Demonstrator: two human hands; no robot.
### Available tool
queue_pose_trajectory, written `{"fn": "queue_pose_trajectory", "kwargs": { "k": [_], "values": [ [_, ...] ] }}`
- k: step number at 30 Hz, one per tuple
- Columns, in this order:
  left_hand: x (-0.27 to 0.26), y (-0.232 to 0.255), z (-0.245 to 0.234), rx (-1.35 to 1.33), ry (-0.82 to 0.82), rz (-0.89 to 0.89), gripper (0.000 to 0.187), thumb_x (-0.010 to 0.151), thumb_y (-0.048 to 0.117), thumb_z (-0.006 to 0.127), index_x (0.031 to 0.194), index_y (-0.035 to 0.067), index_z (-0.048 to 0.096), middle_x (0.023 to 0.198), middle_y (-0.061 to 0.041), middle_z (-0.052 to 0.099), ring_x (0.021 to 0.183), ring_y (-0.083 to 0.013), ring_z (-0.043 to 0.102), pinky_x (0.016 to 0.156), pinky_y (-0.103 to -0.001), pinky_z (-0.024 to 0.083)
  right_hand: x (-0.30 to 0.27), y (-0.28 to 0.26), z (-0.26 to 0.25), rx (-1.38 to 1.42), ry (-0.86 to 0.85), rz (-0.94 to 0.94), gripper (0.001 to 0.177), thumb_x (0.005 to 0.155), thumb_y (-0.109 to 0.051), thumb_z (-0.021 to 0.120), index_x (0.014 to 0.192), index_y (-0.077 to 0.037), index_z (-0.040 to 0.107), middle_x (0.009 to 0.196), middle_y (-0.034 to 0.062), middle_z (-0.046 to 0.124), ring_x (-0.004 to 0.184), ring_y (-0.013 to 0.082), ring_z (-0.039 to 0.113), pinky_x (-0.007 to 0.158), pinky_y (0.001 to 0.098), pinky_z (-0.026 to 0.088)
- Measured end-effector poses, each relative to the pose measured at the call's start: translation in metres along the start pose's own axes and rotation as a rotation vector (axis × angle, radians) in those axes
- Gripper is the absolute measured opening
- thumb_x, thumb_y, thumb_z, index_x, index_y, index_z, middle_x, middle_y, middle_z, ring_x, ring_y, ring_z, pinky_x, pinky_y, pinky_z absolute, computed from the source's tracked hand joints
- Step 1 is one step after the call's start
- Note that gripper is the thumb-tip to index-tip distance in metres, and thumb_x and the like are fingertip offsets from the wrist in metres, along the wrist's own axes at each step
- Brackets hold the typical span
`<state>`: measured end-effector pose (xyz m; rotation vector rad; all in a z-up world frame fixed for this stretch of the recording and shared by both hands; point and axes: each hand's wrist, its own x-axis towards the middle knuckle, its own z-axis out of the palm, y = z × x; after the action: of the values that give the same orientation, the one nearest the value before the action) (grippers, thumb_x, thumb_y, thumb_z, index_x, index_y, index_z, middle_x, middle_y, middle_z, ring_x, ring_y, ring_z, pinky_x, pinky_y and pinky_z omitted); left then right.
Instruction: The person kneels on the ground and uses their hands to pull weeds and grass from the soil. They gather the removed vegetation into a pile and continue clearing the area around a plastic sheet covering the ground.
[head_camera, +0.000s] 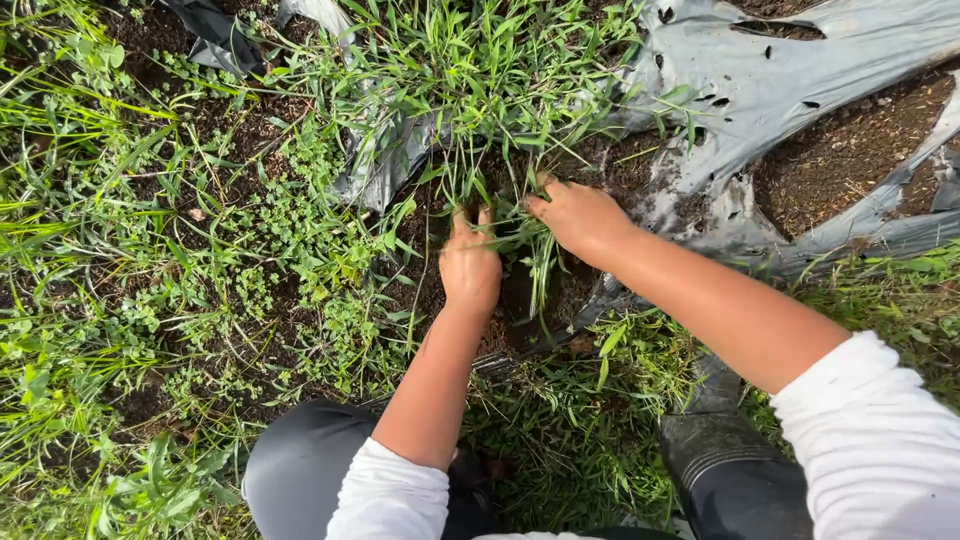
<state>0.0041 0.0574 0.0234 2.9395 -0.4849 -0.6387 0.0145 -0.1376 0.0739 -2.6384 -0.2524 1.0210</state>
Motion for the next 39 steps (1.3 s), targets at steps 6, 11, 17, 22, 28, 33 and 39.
{"fn": "queue_pose_trajectory", "kwargs": {
  "k": [6,11,17,22,28,33,39],
  "values": [
    [-0.050,-0.007,-0.009,0.007,-0.130,-0.002,0.049,0.102,0.007,0.044,0.150,0.011,0.050,0.144,-0.036,0.049,0.085,-0.0286,0.076,0.068,-0.042,0.066,-0.027,-0.014,-0.001,0.236,-0.118,-0.107,0.054,0.112,-0.020,0.037,0.155,0.013,0.032,0.148,0.0388,0.045,0.129,0.0517,0.053,0.102,0.0519,0.054],
    [-0.070,-0.009,-0.007,0.024,-0.292,0.069,0.055,0.103,0.005,0.048,0.157,0.010,0.042,0.131,-0.033,0.062,0.088,-0.0269,0.076,0.071,-0.033,0.065,-0.029,-0.040,0.047,0.659,-0.142,0.082,0.048,0.113,-0.026,0.027,0.144,0.006,0.045,0.083,0.0100,0.064,0.057,0.0194,0.057,0.048,0.0286,0.045],
    [-0.128,0.002,0.031,0.144,-0.584,0.314,0.066,0.098,0.012,0.063,0.155,-0.004,0.034,0.143,-0.042,0.047,0.122,-0.0383,0.065,0.083,-0.040,0.064,-0.094,-0.086,0.074,0.484,-0.614,0.178,0.053,0.110,-0.033,0.027,0.156,-0.007,0.021,0.135,0.0162,0.037,0.117,0.0312,0.040,0.095,0.0396,0.036],
    [-0.164,-0.008,0.027,-0.154,-1.214,0.435,0.081,0.088,0.008,0.061,0.161,0.011,0.026,0.161,-0.037,0.013,0.149,-0.0571,0.003,0.114,-0.065,0.031,-0.125,-0.090,0.062,0.432,-0.849,0.205,0.059,0.109,-0.039,0.026,0.157,-0.005,0.024,0.156,0.0260,0.036,0.147,0.0398,0.039,0.120,0.0512,0.033],
    [-0.059,-0.011,-0.023,-0.141,-0.289,0.167,0.044,0.100,0.005,0.047,0.143,0.010,0.055,0.140,-0.027,0.053,0.114,-0.0466,0.066,0.080,-0.050,0.064,-0.046,-0.051,0.023,0.070,-0.099,-0.085,0.045,0.100,-0.021,0.043,0.139,0.000,0.055,0.133,0.0242,0.056,0.121,0.0380,0.061,0.090,0.0480,0.056],
    [0.003,-0.002,-0.027,0.092,-0.105,0.106,0.046,0.101,0.008,0.056,0.147,0.010,0.053,0.146,-0.026,0.052,0.121,-0.0413,0.064,0.082,-0.046,0.066,0.003,-0.014,0.040,-0.162,0.297,-0.138,0.043,0.099,-0.011,0.051,0.139,-0.001,0.063,0.136,0.0215,0.058,0.118,0.0360,0.065,0.086,0.0447,0.064],
    [-0.036,0.013,-0.004,-0.300,-0.656,0.408,0.056,0.096,0.005,0.062,0.149,-0.002,0.048,0.141,-0.035,0.051,0.117,-0.0508,0.065,0.092,-0.055,0.060,-0.059,-0.029,-0.031,0.052,-0.337,-0.253,0.034,0.093,-0.012,0.066,0.124,0.002,0.070,0.117,0.0196,0.074,0.095,0.0289,0.077,0.079,0.0402,0.066]
  ]
}}
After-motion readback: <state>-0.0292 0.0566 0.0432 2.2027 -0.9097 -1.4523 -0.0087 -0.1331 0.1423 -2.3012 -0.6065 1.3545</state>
